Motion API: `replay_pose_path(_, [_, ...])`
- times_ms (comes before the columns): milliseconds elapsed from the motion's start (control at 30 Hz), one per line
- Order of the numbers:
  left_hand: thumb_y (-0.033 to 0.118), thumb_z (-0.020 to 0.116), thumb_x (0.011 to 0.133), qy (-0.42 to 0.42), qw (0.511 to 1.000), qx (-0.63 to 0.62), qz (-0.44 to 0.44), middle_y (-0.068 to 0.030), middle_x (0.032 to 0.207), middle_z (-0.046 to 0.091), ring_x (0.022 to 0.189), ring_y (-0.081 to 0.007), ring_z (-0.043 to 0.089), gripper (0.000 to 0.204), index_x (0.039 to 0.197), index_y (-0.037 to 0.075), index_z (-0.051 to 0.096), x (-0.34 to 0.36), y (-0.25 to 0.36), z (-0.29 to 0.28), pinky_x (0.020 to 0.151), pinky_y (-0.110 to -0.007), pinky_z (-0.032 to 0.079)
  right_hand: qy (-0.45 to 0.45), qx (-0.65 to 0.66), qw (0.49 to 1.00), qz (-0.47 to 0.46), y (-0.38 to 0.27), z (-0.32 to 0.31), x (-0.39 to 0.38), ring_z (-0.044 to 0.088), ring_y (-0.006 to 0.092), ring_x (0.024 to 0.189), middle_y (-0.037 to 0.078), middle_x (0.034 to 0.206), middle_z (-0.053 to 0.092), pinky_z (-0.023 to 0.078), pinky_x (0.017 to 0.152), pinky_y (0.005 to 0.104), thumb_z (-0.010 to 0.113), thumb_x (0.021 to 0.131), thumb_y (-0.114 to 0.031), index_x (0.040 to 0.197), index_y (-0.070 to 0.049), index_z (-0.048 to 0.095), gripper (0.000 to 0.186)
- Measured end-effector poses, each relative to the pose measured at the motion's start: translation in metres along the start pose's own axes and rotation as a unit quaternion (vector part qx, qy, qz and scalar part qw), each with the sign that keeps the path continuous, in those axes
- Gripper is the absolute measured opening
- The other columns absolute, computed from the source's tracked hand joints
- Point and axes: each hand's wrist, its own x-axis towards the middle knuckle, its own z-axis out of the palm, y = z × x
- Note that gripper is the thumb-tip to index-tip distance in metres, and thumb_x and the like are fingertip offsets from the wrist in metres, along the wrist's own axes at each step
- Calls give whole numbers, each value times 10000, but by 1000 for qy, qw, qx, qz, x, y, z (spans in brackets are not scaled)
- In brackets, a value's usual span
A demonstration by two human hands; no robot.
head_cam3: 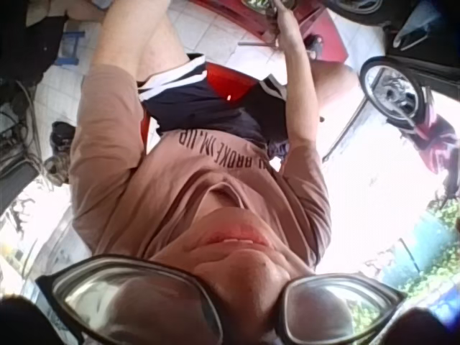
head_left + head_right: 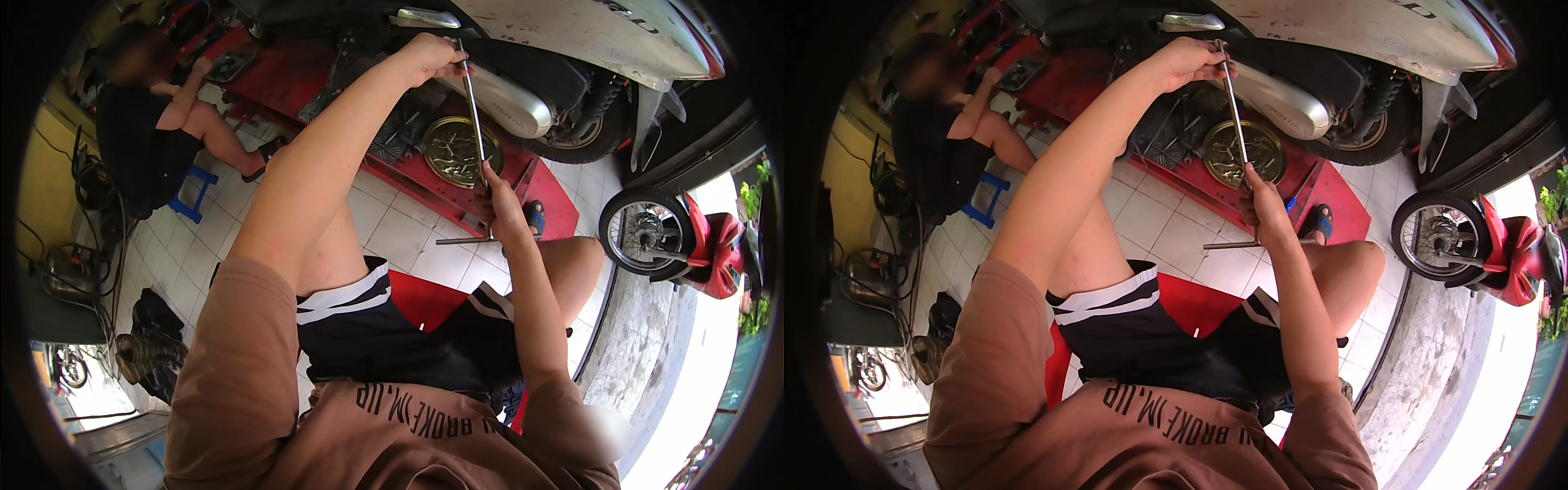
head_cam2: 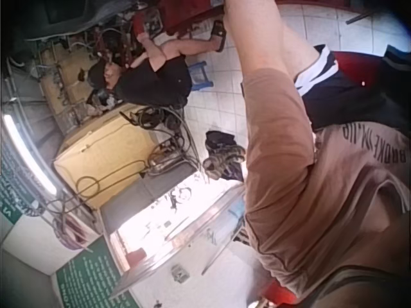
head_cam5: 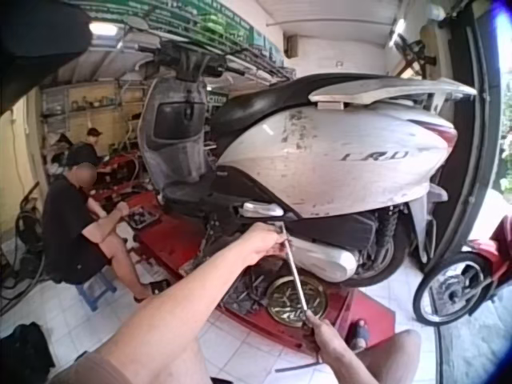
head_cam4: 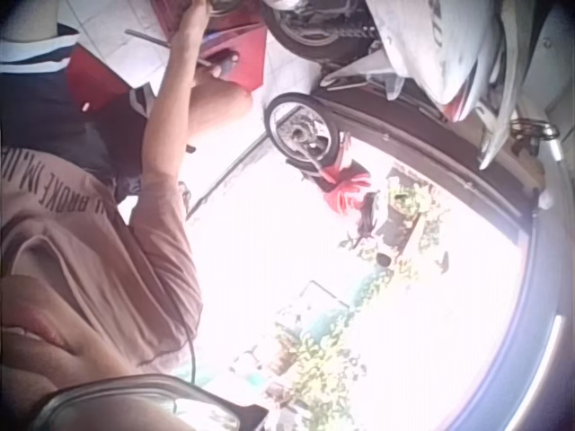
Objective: The person sits on a stool in a workshop and uses a screwdriver to remove screws from the side panel of a white motorcycle. They place the removed screws into a metal tray and continue to work on the panel using a wrench.
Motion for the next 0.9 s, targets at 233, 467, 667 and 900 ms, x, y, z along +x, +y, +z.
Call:
replay_pose_path(233, [7,493,944,8,999,-28,-20,-209,1049,626,983,-293,659,146,1044,-85,547,0,1,2,831,-273,575,7,27,1000,-4,3,2,3,159,49,410,-88,511,236,120,385,252,447,957,-526,650,-153,369,489])
replay_pose_path(467, [-3,486,941,-5,995,-87,-49,-222,1066,619,989,-308,655,150,1042,-97,543,-4,4,5,825,-276,575,-22,59,998,23,4,2,2,151,47,427,-92,533,214,111,405,242,388,975,-526,656,-155,381,490])
replay_pose_path(667, [10,502,938,17,995,-71,-64,-209,1054,618,978,-307,658,147,1034,-94,543,-8,4,4,813,-294,575,-45,73,995,51,5,5,4,126,57,411,-94,503,203,98,398,254,385,964,-548,630,-172,356,504])
replay_pose_path(900, [12,509,936,13,996,-65,-63,-190,1032,618,960,-302,664,141,1036,-83,540,-4,-4,-2,782,-299,573,-65,73,994,56,8,5,5,113,67,414,-94,504,175,97,400,258,361,973,-539,621,-174,340,508])
